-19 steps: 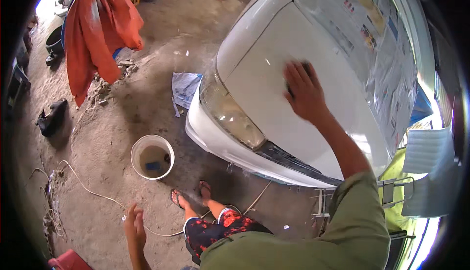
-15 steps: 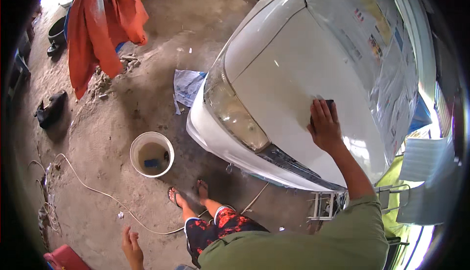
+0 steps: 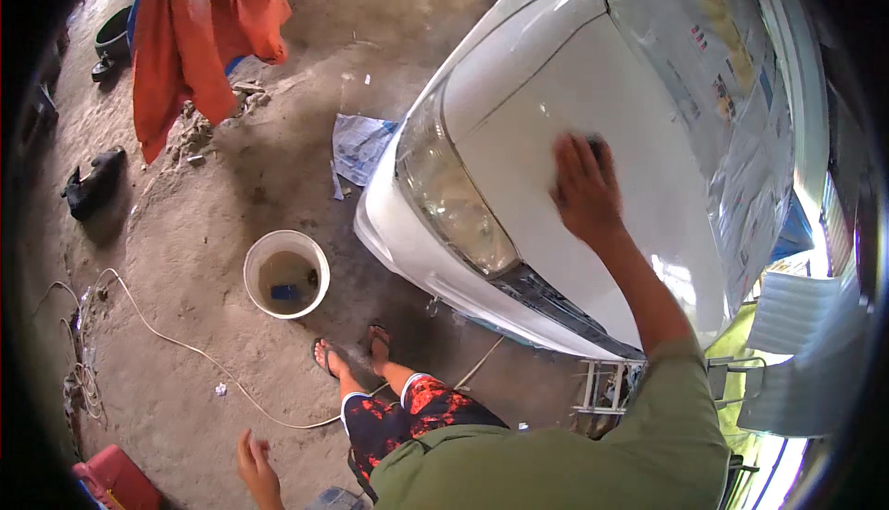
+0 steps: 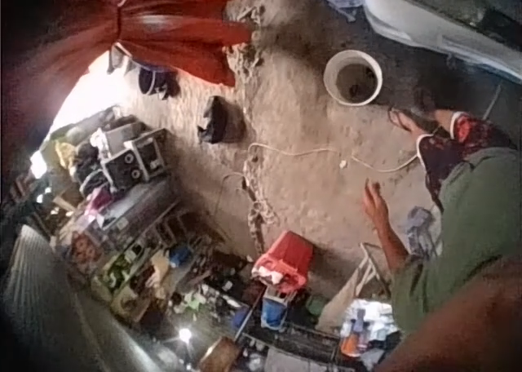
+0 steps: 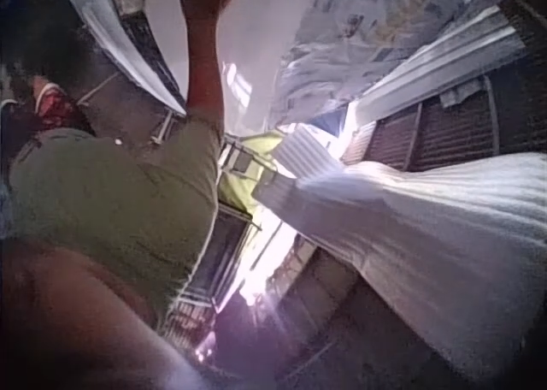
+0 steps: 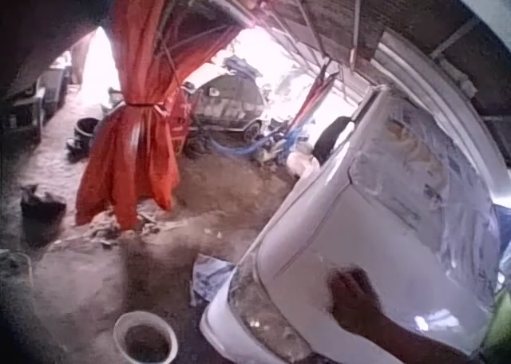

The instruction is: Sanding the surface of a white car hood using sandpaper and water in preparation for painting.

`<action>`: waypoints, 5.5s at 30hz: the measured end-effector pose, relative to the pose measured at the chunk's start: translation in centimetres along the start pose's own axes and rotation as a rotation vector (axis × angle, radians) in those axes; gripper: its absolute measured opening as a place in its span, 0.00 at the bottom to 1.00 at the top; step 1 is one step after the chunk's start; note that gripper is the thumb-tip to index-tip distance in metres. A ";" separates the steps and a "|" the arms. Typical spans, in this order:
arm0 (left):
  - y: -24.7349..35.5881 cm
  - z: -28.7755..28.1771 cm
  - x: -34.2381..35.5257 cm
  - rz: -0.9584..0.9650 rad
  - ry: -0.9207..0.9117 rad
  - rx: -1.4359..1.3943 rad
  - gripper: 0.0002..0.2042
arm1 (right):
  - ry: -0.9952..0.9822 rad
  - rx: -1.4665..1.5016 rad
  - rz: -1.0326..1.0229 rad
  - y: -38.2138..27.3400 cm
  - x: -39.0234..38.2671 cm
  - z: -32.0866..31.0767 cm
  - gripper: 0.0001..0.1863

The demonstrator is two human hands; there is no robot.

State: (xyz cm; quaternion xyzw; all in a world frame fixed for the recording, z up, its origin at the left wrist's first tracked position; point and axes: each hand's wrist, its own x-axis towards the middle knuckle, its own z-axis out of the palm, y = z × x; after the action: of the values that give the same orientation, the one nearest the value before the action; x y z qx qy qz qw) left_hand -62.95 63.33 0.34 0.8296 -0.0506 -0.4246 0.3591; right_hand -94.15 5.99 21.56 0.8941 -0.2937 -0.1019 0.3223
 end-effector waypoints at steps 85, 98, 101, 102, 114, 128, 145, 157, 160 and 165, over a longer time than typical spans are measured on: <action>-27.2 19.6 -20.1 -0.607 -0.020 -0.385 0.17 | -0.162 -0.206 -0.495 -2.5 1.1 -0.7 0.35; -22.5 16.5 -13.1 -0.525 0.358 -0.650 0.17 | -0.387 -0.290 -0.442 -4.9 -7.2 2.6 0.39; -20.5 18.3 -10.4 -0.573 0.372 -0.736 0.16 | -0.413 -0.248 -0.411 -6.0 -3.5 4.9 0.37; -20.0 18.4 -9.6 -0.571 0.372 -0.730 0.16 | -0.413 -0.241 -0.399 -7.6 -1.5 5.0 0.35; 4.6 2.9 -2.1 0.480 0.857 -1.306 0.18 | -0.202 -0.031 -0.370 -3.6 -8.6 4.0 0.34; 43.7 -8.7 -18.1 1.626 1.106 0.127 0.19 | 0.133 0.419 0.587 9.7 -24.7 3.8 0.35; 60.4 23.1 -13.9 1.731 -0.167 1.268 0.22 | 0.480 0.340 1.208 13.4 -24.7 6.5 0.33; 66.4 39.8 0.5 2.146 -0.004 0.185 0.25 | 0.592 0.440 1.317 9.9 -14.0 3.9 0.32; 64.7 43.0 0.7 2.104 -0.031 0.103 0.27 | 0.523 0.390 1.345 7.6 -9.9 4.3 0.31; 64.1 41.6 1.0 2.079 0.002 0.009 0.26 | 0.516 0.507 0.809 1.2 3.8 -1.0 0.30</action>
State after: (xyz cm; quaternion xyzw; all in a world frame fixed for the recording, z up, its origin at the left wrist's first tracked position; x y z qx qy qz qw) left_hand -78.96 -7.32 24.75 0.3784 -0.7422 0.0955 0.5448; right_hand -91.29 3.53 23.10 0.7554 -0.5411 0.3273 0.1716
